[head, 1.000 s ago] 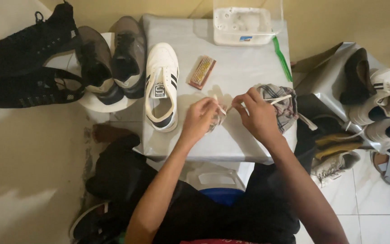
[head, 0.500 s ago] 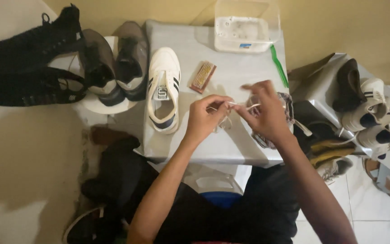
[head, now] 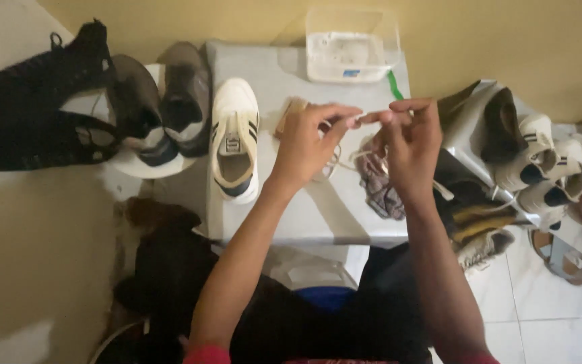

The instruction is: The person removes the laces from a white sneaker and scrubs them with a toothbrush and soapy water. They then wipe the laces with a cloth and continue scrubbing them on the table.

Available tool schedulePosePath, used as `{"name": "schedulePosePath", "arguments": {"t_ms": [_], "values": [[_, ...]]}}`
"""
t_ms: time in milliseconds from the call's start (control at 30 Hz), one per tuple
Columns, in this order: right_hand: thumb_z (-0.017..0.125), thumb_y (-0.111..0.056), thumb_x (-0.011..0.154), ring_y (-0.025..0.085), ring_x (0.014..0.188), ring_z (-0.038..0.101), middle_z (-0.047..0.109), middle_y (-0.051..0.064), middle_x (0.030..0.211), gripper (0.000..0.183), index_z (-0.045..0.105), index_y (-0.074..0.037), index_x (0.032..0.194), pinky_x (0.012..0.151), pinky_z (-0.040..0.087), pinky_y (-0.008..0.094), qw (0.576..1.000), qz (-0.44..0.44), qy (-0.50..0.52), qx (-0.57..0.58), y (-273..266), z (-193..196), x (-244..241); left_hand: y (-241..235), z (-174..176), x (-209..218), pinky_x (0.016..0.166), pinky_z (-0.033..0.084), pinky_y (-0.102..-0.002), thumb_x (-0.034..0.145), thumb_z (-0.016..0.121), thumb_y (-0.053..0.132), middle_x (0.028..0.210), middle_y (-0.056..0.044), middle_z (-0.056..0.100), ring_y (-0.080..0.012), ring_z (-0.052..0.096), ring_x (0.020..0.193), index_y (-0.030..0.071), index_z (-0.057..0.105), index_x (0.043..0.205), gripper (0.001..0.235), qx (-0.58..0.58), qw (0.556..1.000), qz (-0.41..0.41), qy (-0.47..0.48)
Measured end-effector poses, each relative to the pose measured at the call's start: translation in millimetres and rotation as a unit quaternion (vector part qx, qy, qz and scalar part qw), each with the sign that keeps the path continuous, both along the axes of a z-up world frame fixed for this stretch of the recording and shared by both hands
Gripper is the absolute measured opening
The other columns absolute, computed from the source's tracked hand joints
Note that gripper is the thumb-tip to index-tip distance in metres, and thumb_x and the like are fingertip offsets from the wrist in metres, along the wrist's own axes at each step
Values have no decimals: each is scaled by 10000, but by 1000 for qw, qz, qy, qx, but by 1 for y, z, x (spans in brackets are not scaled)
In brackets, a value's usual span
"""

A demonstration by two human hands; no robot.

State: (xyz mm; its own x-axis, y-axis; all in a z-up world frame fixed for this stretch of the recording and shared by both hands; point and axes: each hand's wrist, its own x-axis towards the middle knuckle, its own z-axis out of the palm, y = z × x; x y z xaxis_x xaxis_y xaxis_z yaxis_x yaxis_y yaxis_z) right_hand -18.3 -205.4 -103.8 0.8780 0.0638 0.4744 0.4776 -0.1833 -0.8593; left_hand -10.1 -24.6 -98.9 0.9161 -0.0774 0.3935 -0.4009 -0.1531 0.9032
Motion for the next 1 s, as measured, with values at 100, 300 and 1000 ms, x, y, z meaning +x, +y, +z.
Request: {"name": "schedulePosePath", "arguments": {"t_ms": [100, 300, 1000], "values": [[674, -87, 1092, 177, 546, 653, 697, 177, 835, 171, 556, 31, 1055, 466, 491, 262, 993, -38, -8, 107, -1, -8, 17, -7, 0, 8, 743, 547, -237, 1012, 646, 273, 924, 18, 790, -81, 727, 880, 198, 715, 1118, 147, -18, 999, -28, 1], [658, -70, 1055, 186, 694, 727, 735, 224, 972, 262, 658, 91, 1263, 604, 587, 253, 977, -10, 64, 202, 14, 19, -5, -28, -4, 6, 623, 624, -232, 902, 817, 270, 883, -38, 772, -92, 711, 802, 131, 779, 1006, 178, -225, 972, 3, 75], [473, -632, 984, 166, 616, 619, 721, 64, 763, 573, 742, -133, 903, 567, 414, 296, 839, 170, 361, 370, -2, 38, -28, -47, 82, -22, 1003, 527, -277, 940, 663, 406, 1057, -46, 730, -157, 677, 1050, 97, 706, 1060, 333, -171, 984, -50, 9]]}}
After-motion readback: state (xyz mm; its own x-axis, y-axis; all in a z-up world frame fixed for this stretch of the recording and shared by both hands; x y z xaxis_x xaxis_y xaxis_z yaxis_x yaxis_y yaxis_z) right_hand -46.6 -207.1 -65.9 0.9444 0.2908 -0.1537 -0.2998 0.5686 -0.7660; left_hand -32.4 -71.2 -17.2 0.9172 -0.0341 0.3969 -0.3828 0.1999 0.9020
